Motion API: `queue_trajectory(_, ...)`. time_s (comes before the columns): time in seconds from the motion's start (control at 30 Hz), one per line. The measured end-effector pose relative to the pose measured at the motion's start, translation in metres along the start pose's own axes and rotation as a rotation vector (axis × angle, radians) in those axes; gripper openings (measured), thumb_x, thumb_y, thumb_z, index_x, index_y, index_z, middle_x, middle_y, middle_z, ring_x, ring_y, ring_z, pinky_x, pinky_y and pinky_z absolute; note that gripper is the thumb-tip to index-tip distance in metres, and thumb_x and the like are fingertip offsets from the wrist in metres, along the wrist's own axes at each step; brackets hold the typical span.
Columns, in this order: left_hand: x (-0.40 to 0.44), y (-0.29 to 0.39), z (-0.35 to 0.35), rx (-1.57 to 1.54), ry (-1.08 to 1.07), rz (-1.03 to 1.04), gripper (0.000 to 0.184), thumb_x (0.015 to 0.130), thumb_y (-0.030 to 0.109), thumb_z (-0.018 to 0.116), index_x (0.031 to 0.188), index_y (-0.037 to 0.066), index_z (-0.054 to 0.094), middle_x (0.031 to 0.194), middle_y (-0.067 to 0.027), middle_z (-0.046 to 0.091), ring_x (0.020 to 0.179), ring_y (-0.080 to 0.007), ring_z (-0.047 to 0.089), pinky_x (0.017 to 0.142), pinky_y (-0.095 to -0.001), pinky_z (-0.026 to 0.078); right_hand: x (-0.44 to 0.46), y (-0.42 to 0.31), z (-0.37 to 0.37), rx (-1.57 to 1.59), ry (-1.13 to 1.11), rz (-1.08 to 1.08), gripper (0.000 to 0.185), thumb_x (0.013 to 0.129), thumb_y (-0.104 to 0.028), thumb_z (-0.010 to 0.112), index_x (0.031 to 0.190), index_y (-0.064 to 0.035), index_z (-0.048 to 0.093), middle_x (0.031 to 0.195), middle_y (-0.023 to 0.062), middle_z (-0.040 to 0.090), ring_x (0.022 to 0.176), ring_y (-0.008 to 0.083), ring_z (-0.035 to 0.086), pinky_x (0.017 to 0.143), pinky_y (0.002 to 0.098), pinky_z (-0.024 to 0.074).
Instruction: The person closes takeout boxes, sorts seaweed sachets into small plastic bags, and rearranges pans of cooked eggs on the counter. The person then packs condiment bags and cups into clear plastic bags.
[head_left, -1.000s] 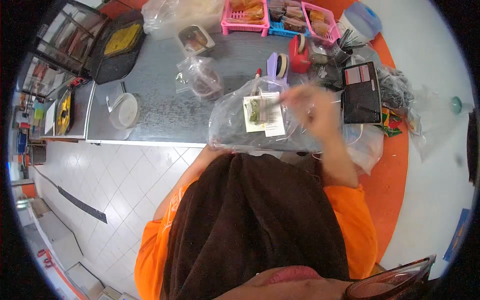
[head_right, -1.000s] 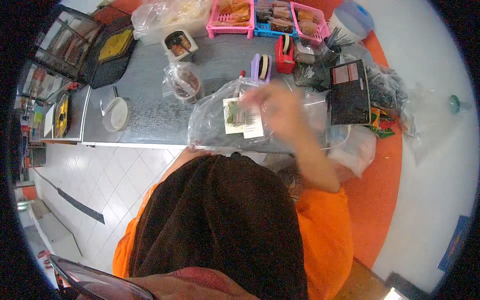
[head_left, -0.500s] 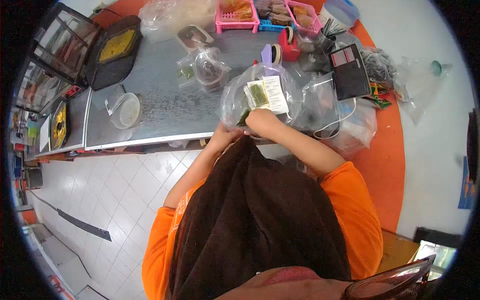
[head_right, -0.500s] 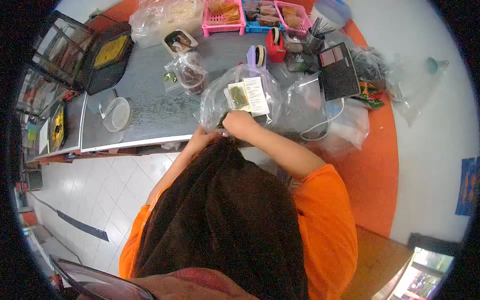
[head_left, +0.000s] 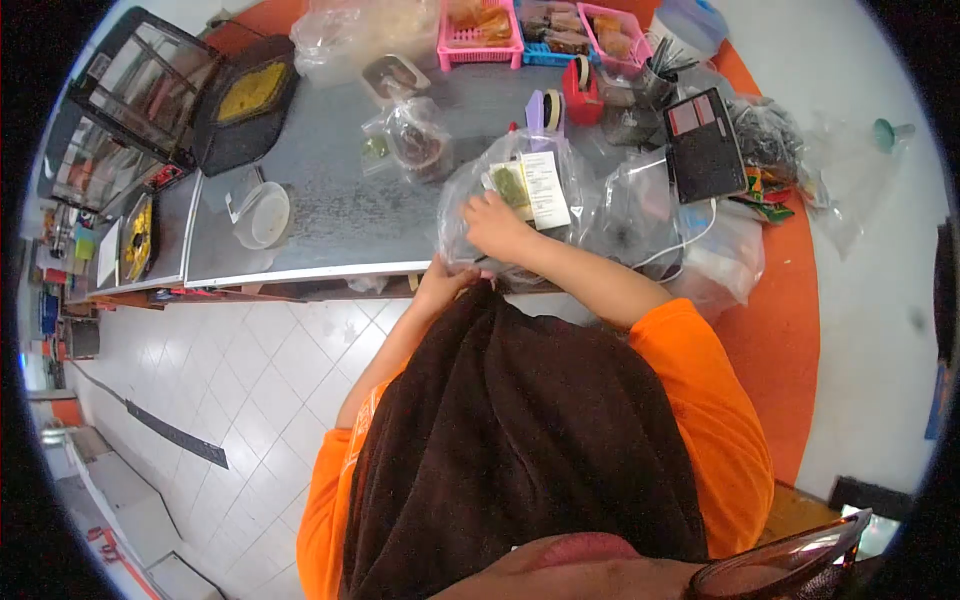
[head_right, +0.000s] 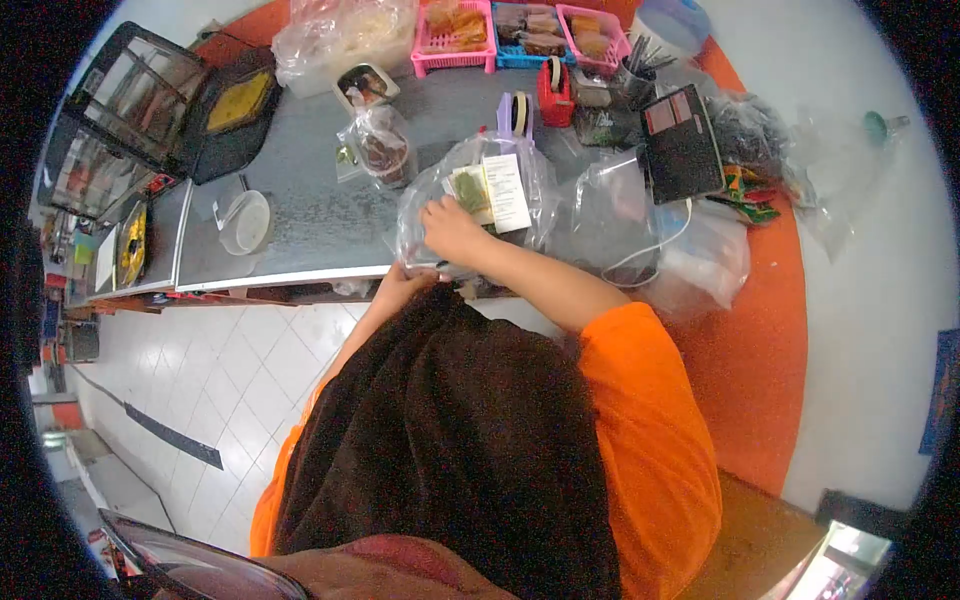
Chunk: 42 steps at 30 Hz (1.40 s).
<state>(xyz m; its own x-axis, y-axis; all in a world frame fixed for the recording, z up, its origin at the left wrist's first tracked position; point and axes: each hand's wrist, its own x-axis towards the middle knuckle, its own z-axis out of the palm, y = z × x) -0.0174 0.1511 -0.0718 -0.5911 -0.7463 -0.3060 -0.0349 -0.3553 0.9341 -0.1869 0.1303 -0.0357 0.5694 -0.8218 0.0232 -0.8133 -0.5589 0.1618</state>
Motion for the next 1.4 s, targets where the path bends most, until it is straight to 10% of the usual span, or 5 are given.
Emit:
queue_trajectory(0.23,-0.018,0.006,0.014,-0.085,0.127,-0.013,0.056,0.084,0.005,0.057,0.126,-0.001,0.021,0.097,-0.0166,0.061,0.089,-0.0214,0.061,0.077,-0.0300,0.050,-0.025,0.051,-0.028,1.038,0.462,-0.021,0.017,0.073,-0.011,0.063,0.086,-0.0008,0.062,0.085,0.0083,0.055,0.084,0.0260,0.053,0.079,0.0340,0.0422)
queue_trajectory(0.47,-0.028,0.014,-0.006,0.253,0.322,0.048,0.085,0.079,0.017,0.067,0.135,-0.003,0.006,0.115,-0.0214,0.049,0.095,-0.0245,0.057,0.080,-0.0327,0.047,-0.050,0.071,-0.014,0.399,0.484,0.392,0.017,0.075,-0.019,0.063,0.084,-0.0042,0.061,0.083,0.0110,0.057,0.083,0.0267,0.055,0.077,0.0385,0.0411)
queue_trajectory(0.63,-0.039,0.063,-0.022,0.450,0.313,0.142,0.058,0.080,0.009,0.063,0.127,0.001,0.031,0.118,-0.0147,0.047,0.098,-0.0194,0.053,0.075,-0.0294,0.047,-0.086,0.052,-0.040,0.853,0.771,0.516,0.012,0.077,-0.015,0.063,0.082,-0.0037,0.065,0.077,0.0075,0.061,0.070,0.0175,0.058,0.066,0.0317,0.0443)
queue_trajectory(1.2,-0.016,0.117,-0.058,0.371,-1.086,0.244,0.011,0.081,-0.005,0.052,0.091,0.000,0.055,0.088,-0.0045,0.056,0.083,-0.0112,0.052,0.076,-0.0223,0.040,-0.103,-0.327,-0.056,0.911,0.883,1.694,0.016,0.084,-0.013,0.057,0.096,-0.0044,0.063,0.089,0.0096,0.062,0.081,0.0196,0.058,0.070,0.0315,0.0466)
queue_trajectory(1.4,-0.114,0.119,-0.011,0.286,-1.513,0.228,0.014,0.079,-0.007,0.051,0.092,0.000,0.054,0.088,-0.0058,0.052,0.084,-0.0135,0.052,0.075,-0.0239,0.041,-0.085,-0.450,-0.209,0.192,1.146,1.715,0.020,0.075,-0.007,0.065,0.094,-0.0024,0.061,0.087,0.0111,0.061,0.085,0.0233,0.059,0.074,0.0334,0.0461)
